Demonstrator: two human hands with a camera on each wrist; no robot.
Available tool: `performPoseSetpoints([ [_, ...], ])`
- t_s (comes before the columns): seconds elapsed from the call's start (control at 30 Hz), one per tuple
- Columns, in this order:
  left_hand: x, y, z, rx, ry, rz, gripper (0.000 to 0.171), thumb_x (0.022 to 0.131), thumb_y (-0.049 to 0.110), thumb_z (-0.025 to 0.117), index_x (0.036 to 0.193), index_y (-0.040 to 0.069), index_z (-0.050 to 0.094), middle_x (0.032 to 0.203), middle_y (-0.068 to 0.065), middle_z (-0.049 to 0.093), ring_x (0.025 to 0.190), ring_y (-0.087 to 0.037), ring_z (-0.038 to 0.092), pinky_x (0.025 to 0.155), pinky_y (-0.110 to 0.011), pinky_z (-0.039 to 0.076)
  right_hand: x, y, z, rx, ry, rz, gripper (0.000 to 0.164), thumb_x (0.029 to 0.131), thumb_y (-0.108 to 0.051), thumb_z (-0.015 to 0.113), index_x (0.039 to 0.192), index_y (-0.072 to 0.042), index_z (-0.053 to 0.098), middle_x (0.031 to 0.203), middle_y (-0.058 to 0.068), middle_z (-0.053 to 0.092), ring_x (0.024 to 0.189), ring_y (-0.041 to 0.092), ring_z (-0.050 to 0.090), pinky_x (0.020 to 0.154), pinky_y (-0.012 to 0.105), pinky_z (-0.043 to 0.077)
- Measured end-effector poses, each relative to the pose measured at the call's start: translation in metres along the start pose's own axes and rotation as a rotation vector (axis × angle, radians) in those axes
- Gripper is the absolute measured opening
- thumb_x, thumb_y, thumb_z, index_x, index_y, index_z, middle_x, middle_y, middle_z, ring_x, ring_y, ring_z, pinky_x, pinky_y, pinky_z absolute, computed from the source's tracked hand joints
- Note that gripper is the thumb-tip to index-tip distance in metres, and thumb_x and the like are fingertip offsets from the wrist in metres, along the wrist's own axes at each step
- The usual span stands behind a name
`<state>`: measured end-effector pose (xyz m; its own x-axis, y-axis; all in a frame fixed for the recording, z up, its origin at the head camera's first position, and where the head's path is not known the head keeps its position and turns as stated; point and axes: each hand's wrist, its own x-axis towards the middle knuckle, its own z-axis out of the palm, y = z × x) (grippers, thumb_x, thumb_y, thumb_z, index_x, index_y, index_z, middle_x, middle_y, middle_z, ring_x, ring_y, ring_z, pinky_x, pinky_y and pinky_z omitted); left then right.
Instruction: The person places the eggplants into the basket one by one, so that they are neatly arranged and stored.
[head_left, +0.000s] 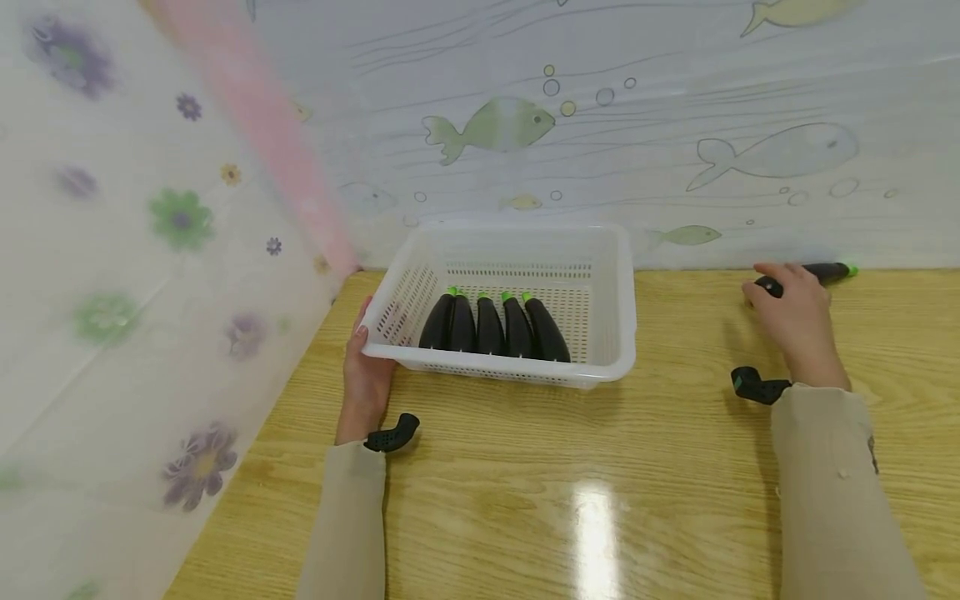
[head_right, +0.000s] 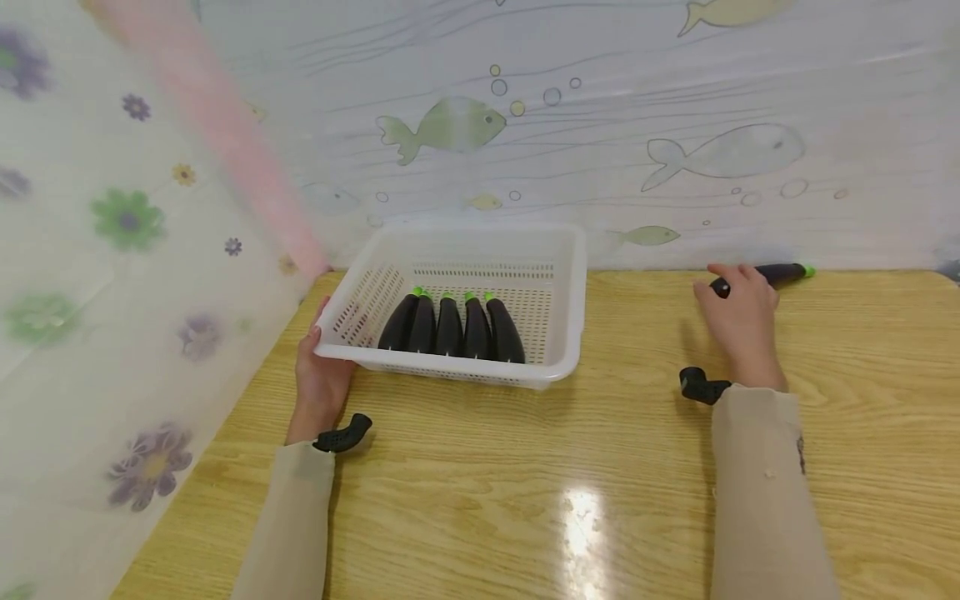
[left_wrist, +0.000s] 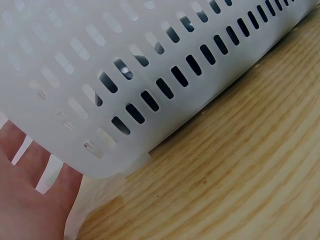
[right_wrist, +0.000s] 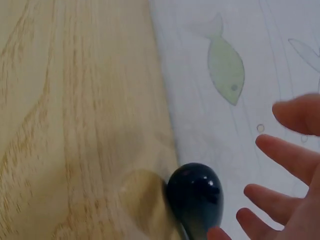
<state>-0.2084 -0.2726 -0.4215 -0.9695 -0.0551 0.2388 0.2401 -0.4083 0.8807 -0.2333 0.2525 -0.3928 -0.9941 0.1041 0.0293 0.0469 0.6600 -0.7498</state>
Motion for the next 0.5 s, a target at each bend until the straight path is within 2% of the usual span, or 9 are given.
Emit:
performPoseSetpoints([
  [0.17,-0.001,0.001,0.002,-0.015,0.002,-0.011,0.052,0.092,0.039,0.042,0.143,0.030,0.031,0.147,0.000,0.031,0.135,-0.022,0.028,0.104,-0.045,0.023,0.007,0.013,0.002,-0.073,-0.089,-0.060,0.072,0.095,-0.048,0.032,0.147,-0.004,0.009,0.145,0.030,-0.021,0.128,0.054,-0.021,0.098,0.068,-0.006],
  [0.23,-0.001,0.001,0.003,-0.017,0.001,-0.012,0.052,0.093,0.038,0.041,0.143,0.030,0.030,0.148,0.000,0.031,0.135,-0.023,0.027,0.104,-0.046,0.021,0.010,0.016,0.003,-0.101,-0.110,-0.099,0.074,0.095,-0.047,0.033,0.146,-0.001,0.006,0.143,0.032,-0.026,0.126,0.055,-0.024,0.097,0.067,-0.011],
  [0.37,-0.002,0.002,0.003,-0.023,0.004,-0.007,0.052,0.093,0.038,0.042,0.143,0.029,0.031,0.147,0.000,0.031,0.135,-0.024,0.027,0.105,-0.047,0.021,0.011,0.021,0.005,-0.120,-0.169,-0.104,0.077,0.095,-0.049,0.033,0.146,0.001,0.005,0.141,0.031,-0.029,0.123,0.056,-0.028,0.095,0.068,-0.012],
  [0.5,-0.002,0.002,0.003,-0.022,0.007,-0.009,0.052,0.093,0.038,0.042,0.143,0.028,0.031,0.147,-0.001,0.032,0.134,-0.024,0.028,0.103,-0.045,0.023,0.009,0.022,0.007,-0.153,-0.186,-0.107,0.075,0.095,-0.048,0.033,0.142,0.007,0.016,0.143,0.035,-0.021,0.127,0.055,-0.024,0.097,0.067,-0.012],
])
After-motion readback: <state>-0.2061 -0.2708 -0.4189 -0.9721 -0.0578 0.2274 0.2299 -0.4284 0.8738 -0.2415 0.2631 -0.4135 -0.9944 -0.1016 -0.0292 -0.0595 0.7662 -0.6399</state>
